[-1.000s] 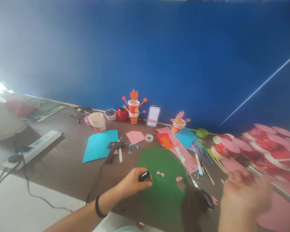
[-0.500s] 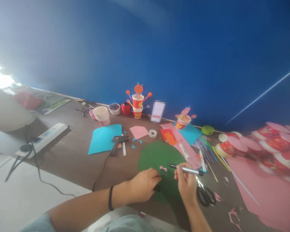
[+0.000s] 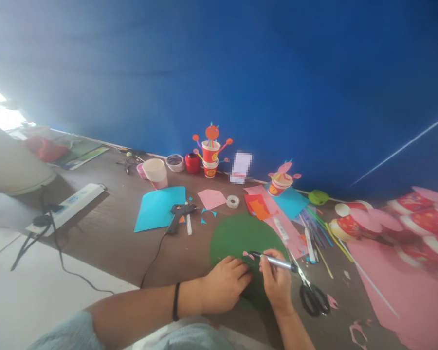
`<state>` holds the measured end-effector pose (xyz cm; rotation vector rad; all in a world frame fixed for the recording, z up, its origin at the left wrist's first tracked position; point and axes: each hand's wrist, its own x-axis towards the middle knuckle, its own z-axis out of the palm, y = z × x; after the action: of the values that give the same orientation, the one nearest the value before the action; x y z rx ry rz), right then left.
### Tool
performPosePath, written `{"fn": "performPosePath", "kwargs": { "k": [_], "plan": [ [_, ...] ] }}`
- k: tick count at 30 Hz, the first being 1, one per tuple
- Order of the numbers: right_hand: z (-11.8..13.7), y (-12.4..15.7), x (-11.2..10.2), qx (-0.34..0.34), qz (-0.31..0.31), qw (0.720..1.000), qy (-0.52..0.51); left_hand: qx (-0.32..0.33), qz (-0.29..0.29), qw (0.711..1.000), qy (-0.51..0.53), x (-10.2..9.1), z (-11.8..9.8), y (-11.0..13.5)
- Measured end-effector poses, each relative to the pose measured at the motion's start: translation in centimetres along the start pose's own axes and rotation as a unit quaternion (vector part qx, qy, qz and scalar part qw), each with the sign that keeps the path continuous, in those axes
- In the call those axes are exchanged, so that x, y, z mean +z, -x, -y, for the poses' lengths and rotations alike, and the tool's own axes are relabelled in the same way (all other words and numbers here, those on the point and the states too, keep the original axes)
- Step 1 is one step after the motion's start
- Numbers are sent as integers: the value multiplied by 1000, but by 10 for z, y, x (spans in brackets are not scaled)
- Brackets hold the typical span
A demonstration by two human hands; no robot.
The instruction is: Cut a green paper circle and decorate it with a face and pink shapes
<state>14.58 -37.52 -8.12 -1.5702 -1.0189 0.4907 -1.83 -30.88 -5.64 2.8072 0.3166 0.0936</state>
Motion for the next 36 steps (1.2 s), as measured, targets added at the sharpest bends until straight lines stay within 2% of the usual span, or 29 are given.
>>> {"fn": "performPosePath", "kwargs": {
  "k": [10,22,32,34,36],
  "plan": [
    [-7,0,-2,-18,58,998,34,-4,-12,1000,20,7,3,0],
    [-16,1,-2,56,53,997,12,-7,-15,999,51,3,4,5],
    [-16,0,3,59,61,996,21,-16,-16,996,83,5,5,6],
    [-15,-1,4,58,49,997,14,-17,-18,996,80,5,5,6],
    [-11,-2,-3,38,-23,999,17,-16,-20,997,77,4,6,7]
  ]
}}
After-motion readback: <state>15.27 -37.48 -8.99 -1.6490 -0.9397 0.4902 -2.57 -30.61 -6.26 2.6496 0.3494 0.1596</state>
